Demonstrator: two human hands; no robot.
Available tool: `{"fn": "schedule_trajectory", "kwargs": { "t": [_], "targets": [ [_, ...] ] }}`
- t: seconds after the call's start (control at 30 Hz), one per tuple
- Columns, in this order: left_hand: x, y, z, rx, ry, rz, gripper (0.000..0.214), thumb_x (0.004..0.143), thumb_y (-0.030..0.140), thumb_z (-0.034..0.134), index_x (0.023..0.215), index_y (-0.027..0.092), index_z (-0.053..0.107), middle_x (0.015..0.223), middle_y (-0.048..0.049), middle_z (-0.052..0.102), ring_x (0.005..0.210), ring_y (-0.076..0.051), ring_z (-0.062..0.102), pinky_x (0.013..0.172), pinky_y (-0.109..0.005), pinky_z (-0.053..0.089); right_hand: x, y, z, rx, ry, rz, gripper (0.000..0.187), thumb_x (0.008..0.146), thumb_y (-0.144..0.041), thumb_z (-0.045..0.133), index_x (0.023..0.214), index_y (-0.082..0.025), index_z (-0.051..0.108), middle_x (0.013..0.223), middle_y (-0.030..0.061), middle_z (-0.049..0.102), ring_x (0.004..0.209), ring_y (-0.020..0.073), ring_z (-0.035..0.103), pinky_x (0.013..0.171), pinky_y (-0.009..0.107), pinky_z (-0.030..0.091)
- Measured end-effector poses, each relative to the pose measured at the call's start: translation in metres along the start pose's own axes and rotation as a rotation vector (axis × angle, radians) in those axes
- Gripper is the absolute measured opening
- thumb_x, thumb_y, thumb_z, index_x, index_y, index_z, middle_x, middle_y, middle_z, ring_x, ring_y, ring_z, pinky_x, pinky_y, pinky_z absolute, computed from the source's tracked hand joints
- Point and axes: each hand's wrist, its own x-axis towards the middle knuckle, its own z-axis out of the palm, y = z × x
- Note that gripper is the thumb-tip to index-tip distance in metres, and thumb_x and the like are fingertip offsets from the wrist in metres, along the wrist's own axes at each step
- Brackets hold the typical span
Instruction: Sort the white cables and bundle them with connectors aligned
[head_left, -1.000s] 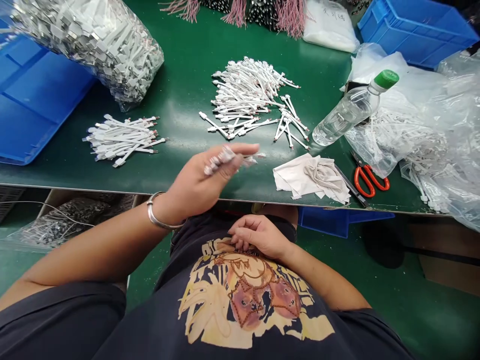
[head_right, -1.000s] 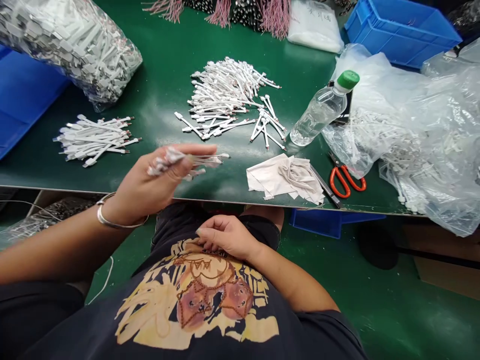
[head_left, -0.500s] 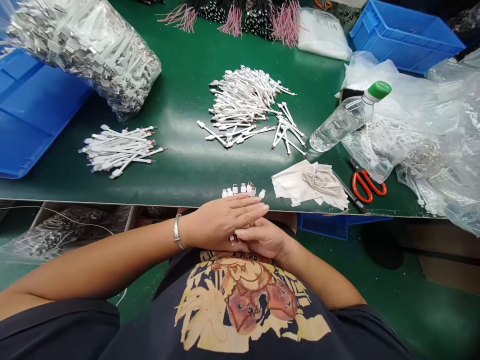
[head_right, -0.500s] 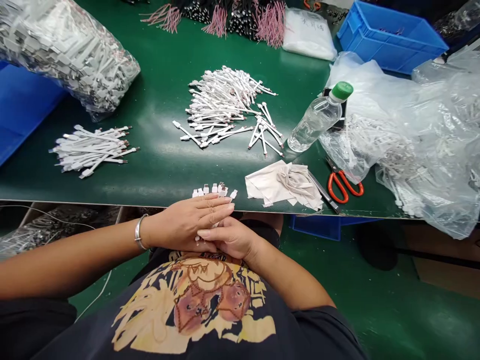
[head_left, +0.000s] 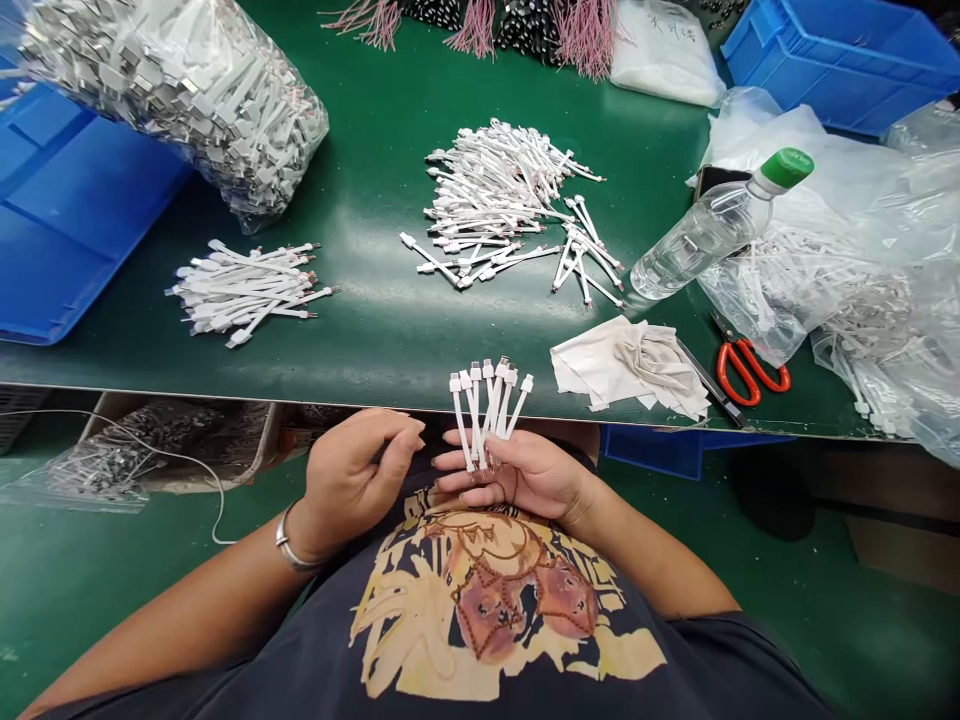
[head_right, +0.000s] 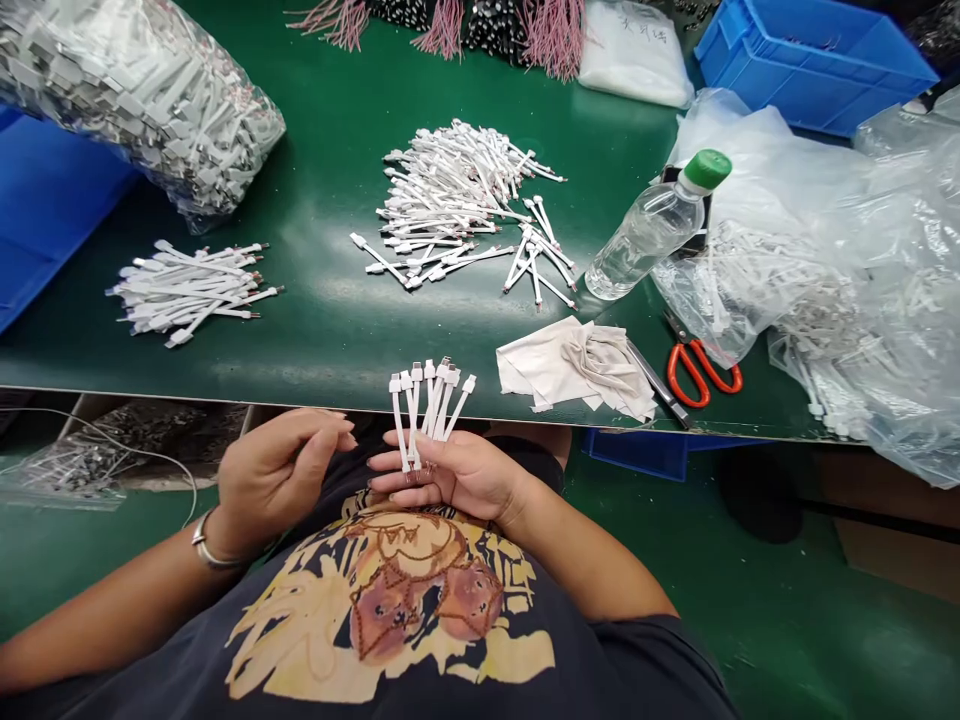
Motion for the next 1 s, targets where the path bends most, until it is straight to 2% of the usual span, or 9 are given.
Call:
{"fn": "schedule_trajectory", "kwargs": {
  "t": [0.1, 0.23, 0.3, 0.37, 0.43, 0.47, 0.7, 0.87, 1.0],
  "targets": [
    [0.006, 0.001, 0.004, -0.043, -0.201, -0.187, 0.015, 0.080, 0.026, 0.062, 0.088, 0.021, 0.074, 0.084, -0.0040, 0.069, 0.082, -0.019, 0.058, 0.082, -0.022, 0.042, -0.002, -0.002, -0.001, -0.036, 0.029, 0.020, 0.038, 0.091, -0.040, 0.049, 0.116, -0.014, 0.059, 0.110, 0.0138, 0.067, 0.090, 0.0176, 0.069, 0.069, 0.023, 0.056],
    [0.021, 0.005, 0.028, -0.250, -0.481, -0.291, 0.034, 0.089, 0.041, 0.046, 0.087, 0.017, 0.070, 0.090, -0.0041, 0.070, 0.084, -0.017, 0.059, 0.080, -0.024, 0.044, -0.002, 0.001, -0.004, -0.039, 0.012, 0.026, 0.036, 0.094, -0.036, 0.044, 0.114, -0.012, 0.061, 0.104, 0.0147, 0.069, 0.084, 0.0181, 0.070, 0.065, 0.022, 0.056],
    [0.023, 0.002, 0.044, -0.359, -0.551, -0.407, 0.042, 0.089, 0.048, 0.042, 0.078, 0.015, 0.066, 0.066, -0.0017, 0.065, 0.059, -0.012, 0.055, 0.060, -0.022, 0.044, -0.002, 0.005, -0.004, -0.045, -0.001, 0.017, 0.036, 0.093, -0.037, 0.046, 0.109, -0.009, 0.063, 0.100, 0.0156, 0.070, 0.082, 0.0187, 0.071, 0.063, 0.021, 0.056],
    [0.023, -0.003, 0.058, -0.455, -0.600, -0.567, 0.048, 0.087, 0.055, 0.041, 0.067, 0.015, 0.059, 0.040, 0.0041, 0.045, 0.035, -0.008, 0.037, 0.038, -0.020, 0.029, -0.002, 0.009, -0.005, -0.061, 0.009, 0.008, 0.037, 0.091, -0.039, 0.050, 0.104, -0.008, 0.064, 0.097, 0.0165, 0.070, 0.078, 0.0178, 0.071, 0.062, 0.020, 0.056],
    [0.021, -0.007, 0.067, -0.504, -0.597, -0.660, 0.049, 0.084, 0.058, 0.044, 0.061, 0.016, 0.052, 0.031, 0.0077, 0.029, 0.027, -0.006, 0.023, 0.031, -0.020, 0.013, -0.001, 0.013, -0.005, -0.081, 0.024, -0.001, 0.038, 0.088, -0.041, 0.055, 0.102, -0.007, 0.064, 0.095, 0.0169, 0.070, 0.074, 0.0161, 0.071, 0.061, 0.019, 0.056],
    [0.021, -0.007, 0.070, -0.502, -0.572, -0.668, 0.047, 0.083, 0.058, 0.046, 0.061, 0.016, 0.051, 0.031, 0.0080, 0.028, 0.027, -0.006, 0.021, 0.031, -0.020, 0.010, -0.002, 0.014, -0.005, -0.089, 0.030, -0.010, 0.040, 0.086, -0.042, 0.057, 0.101, -0.006, 0.065, 0.095, 0.0169, 0.070, 0.073, 0.0155, 0.071, 0.060, 0.018, 0.056],
    [0.020, 0.012, 0.065, -0.394, -0.366, -0.557, 0.042, 0.082, 0.048, 0.055, 0.059, 0.014, 0.047, 0.043, 0.0049, 0.042, 0.037, -0.004, 0.033, 0.037, -0.016, 0.019, -0.001, 0.016, -0.008, -0.076, 0.098, -0.087, 0.043, 0.087, -0.045, 0.055, 0.105, -0.007, 0.063, 0.095, 0.0162, 0.069, 0.074, 0.0155, 0.070, 0.062, 0.019, 0.057],
    [0.016, 0.006, 0.067, -0.516, -0.461, -0.607, 0.041, 0.084, 0.051, 0.050, 0.064, 0.015, 0.051, 0.039, 0.0066, 0.036, 0.030, -0.005, 0.030, 0.032, -0.017, 0.017, 0.001, 0.018, -0.008, -0.102, 0.066, -0.097, 0.054, 0.087, -0.055, 0.048, 0.103, -0.006, 0.064, 0.093, 0.0179, 0.069, 0.080, 0.0181, 0.070, 0.059, 0.021, 0.057],
    [0.017, 0.005, 0.074, -0.648, -0.483, -0.641, 0.030, 0.081, 0.043, 0.057, 0.072, 0.014, 0.057, 0.045, 0.0032, 0.050, 0.027, -0.005, 0.034, 0.029, -0.017, 0.022, 0.002, 0.021, -0.009, -0.136, 0.073, -0.121, 0.061, 0.085, -0.061, 0.046, 0.100, -0.005, 0.065, 0.089, 0.0178, 0.070, 0.079, 0.0182, 0.070, 0.057, 0.020, 0.055]
  ]
}}
